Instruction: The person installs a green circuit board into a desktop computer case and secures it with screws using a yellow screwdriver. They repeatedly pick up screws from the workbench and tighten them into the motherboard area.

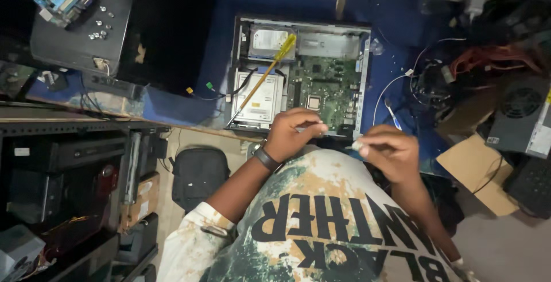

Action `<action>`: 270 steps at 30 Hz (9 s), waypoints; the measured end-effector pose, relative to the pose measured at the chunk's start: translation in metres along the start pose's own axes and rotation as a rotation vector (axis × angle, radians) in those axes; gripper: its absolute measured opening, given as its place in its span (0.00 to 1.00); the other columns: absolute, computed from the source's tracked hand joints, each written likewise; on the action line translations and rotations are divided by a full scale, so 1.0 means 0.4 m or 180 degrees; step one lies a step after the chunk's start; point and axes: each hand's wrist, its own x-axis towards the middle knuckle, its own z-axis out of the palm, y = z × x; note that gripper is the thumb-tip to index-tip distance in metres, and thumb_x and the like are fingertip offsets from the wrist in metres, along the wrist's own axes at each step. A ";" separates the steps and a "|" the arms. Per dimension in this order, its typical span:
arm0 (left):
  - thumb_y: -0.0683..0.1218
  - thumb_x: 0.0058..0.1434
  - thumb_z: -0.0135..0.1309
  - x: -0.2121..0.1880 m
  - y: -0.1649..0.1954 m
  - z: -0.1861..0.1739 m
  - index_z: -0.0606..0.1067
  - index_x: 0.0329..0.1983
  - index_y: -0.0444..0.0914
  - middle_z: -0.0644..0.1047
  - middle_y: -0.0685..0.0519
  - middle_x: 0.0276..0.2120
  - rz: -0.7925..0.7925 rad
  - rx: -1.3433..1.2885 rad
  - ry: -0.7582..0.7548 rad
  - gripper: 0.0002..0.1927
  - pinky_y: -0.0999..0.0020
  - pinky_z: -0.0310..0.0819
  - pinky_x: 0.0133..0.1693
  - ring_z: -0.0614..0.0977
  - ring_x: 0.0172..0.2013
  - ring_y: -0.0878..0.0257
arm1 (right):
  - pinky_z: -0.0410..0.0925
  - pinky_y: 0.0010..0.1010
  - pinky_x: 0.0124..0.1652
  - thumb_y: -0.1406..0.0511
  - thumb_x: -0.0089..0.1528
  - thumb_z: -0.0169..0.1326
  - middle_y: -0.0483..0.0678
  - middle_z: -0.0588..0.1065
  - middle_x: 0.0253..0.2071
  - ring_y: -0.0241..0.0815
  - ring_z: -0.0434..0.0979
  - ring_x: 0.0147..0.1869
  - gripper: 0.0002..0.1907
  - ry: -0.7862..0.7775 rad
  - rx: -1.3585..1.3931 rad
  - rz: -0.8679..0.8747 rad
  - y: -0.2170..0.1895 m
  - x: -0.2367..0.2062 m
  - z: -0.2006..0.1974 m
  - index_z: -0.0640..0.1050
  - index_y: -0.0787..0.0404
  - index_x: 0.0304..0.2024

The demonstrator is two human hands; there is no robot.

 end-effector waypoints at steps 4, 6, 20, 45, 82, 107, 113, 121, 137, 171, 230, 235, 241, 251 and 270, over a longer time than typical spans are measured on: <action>0.44 0.61 0.65 -0.027 -0.078 0.071 0.80 0.39 0.34 0.81 0.58 0.32 -0.0864 -0.1147 0.0285 0.08 0.80 0.73 0.34 0.78 0.32 0.78 | 0.67 0.23 0.38 0.74 0.59 0.65 0.52 0.79 0.39 0.35 0.76 0.38 0.12 0.0428 -0.0711 -0.0078 0.016 0.009 0.000 0.83 0.67 0.46; 0.44 0.64 0.65 -0.054 -0.129 0.109 0.80 0.38 0.33 0.78 0.60 0.28 -0.1006 -0.1030 0.0355 0.08 0.80 0.66 0.30 0.73 0.28 0.79 | 0.69 0.23 0.36 0.73 0.58 0.65 0.50 0.80 0.38 0.34 0.77 0.36 0.13 0.0086 -0.0973 -0.0147 0.042 -0.002 -0.002 0.83 0.66 0.46; 0.45 0.66 0.61 -0.057 -0.219 0.160 0.76 0.32 0.34 0.77 0.58 0.22 -0.1408 -0.1468 0.0230 0.10 0.78 0.68 0.24 0.75 0.21 0.75 | 0.69 0.29 0.31 0.72 0.55 0.66 0.47 0.79 0.32 0.39 0.79 0.32 0.11 -0.0974 -0.1028 -0.0638 0.096 0.030 0.008 0.85 0.62 0.41; 0.45 0.67 0.60 -0.007 -0.161 0.063 0.78 0.37 0.35 0.76 0.59 0.23 -0.1617 -0.1158 -0.0640 0.08 0.78 0.64 0.23 0.73 0.21 0.75 | 0.69 0.29 0.35 0.71 0.62 0.65 0.51 0.78 0.32 0.40 0.77 0.33 0.08 0.0917 -0.1954 -0.0012 0.221 0.184 -0.037 0.84 0.65 0.44; 0.35 0.60 0.54 0.069 -0.012 -0.190 0.80 0.50 0.42 0.80 0.49 0.45 -0.0224 0.1216 -0.0148 0.16 0.61 0.76 0.45 0.81 0.44 0.51 | 0.66 0.25 0.37 0.64 0.63 0.67 0.47 0.75 0.36 0.33 0.71 0.37 0.11 0.1058 -0.1142 0.1084 0.274 0.250 0.020 0.81 0.60 0.46; 0.40 0.62 0.52 0.001 -0.263 -0.387 0.77 0.50 0.41 0.79 0.47 0.43 -0.0082 0.1773 -0.0016 0.13 0.58 0.76 0.42 0.81 0.42 0.48 | 0.71 0.21 0.33 0.67 0.62 0.62 0.47 0.82 0.32 0.31 0.80 0.32 0.09 0.0153 -0.0475 0.1704 0.295 0.311 0.261 0.82 0.68 0.41; 0.45 0.61 0.57 0.007 -0.300 -0.411 0.78 0.46 0.42 0.78 0.51 0.32 -0.0574 0.1632 -0.0092 0.10 0.58 0.73 0.33 0.80 0.30 0.52 | 0.70 0.23 0.28 0.69 0.60 0.59 0.47 0.81 0.28 0.33 0.79 0.28 0.06 0.0366 -0.0683 0.1835 0.325 0.406 0.345 0.81 0.68 0.37; 0.41 0.60 0.54 0.045 -0.328 -0.448 0.75 0.46 0.41 0.77 0.53 0.28 -0.0724 0.0600 0.0020 0.10 0.64 0.75 0.32 0.81 0.27 0.59 | 0.74 0.28 0.31 0.65 0.58 0.62 0.50 0.82 0.26 0.37 0.82 0.26 0.06 -0.0082 -0.1868 0.1646 0.338 0.504 0.450 0.84 0.62 0.34; 0.41 0.60 0.55 0.068 -0.344 -0.473 0.77 0.44 0.41 0.78 0.53 0.28 -0.0885 0.0745 -0.0020 0.09 0.65 0.75 0.32 0.81 0.27 0.60 | 0.75 0.38 0.38 0.61 0.54 0.63 0.54 0.81 0.32 0.50 0.84 0.34 0.10 0.0068 -0.2275 0.1328 0.355 0.555 0.489 0.84 0.59 0.36; 0.41 0.60 0.56 0.079 -0.346 -0.479 0.76 0.44 0.41 0.78 0.52 0.30 -0.0798 0.0770 -0.0132 0.09 0.64 0.75 0.32 0.81 0.27 0.60 | 0.74 0.38 0.36 0.62 0.55 0.64 0.54 0.81 0.29 0.50 0.83 0.32 0.09 0.0076 -0.2309 0.1362 0.389 0.559 0.487 0.84 0.60 0.33; 0.42 0.59 0.56 0.070 -0.361 -0.438 0.77 0.44 0.42 0.78 0.51 0.32 -0.0656 0.0882 -0.0083 0.09 0.63 0.75 0.33 0.81 0.28 0.58 | 0.73 0.50 0.39 0.60 0.52 0.66 0.54 0.78 0.44 0.57 0.80 0.47 0.26 -0.1636 -0.4173 0.1269 0.357 0.550 0.488 0.73 0.56 0.51; 0.43 0.59 0.56 0.068 -0.366 -0.438 0.77 0.43 0.42 0.78 0.52 0.32 -0.0607 0.0821 -0.0090 0.09 0.63 0.76 0.33 0.82 0.29 0.59 | 0.74 0.47 0.37 0.60 0.56 0.64 0.51 0.78 0.44 0.53 0.82 0.46 0.22 -0.1554 -0.4678 0.1127 0.360 0.534 0.501 0.74 0.54 0.51; 0.43 0.59 0.56 0.063 -0.376 -0.430 0.77 0.44 0.42 0.79 0.50 0.34 -0.0185 0.0981 -0.0010 0.09 0.62 0.75 0.35 0.81 0.32 0.56 | 0.73 0.51 0.37 0.58 0.53 0.65 0.53 0.78 0.47 0.57 0.81 0.47 0.33 -0.1456 -0.4175 0.1455 0.346 0.546 0.488 0.70 0.52 0.59; 0.43 0.59 0.57 0.063 -0.378 -0.422 0.77 0.43 0.42 0.78 0.51 0.31 -0.0646 0.0908 -0.0171 0.09 0.63 0.75 0.32 0.81 0.28 0.58 | 0.72 0.48 0.50 0.50 0.55 0.66 0.52 0.78 0.55 0.54 0.80 0.56 0.40 -0.1997 -0.3933 0.2368 0.355 0.567 0.466 0.67 0.38 0.68; 0.44 0.58 0.56 0.042 -0.417 -0.400 0.78 0.41 0.43 0.79 0.52 0.31 -0.0726 0.0942 -0.0123 0.08 0.63 0.75 0.33 0.82 0.29 0.58 | 0.72 0.41 0.41 0.60 0.63 0.58 0.54 0.80 0.42 0.55 0.81 0.41 0.11 0.0224 -0.2901 0.1083 0.394 0.299 0.375 0.83 0.56 0.44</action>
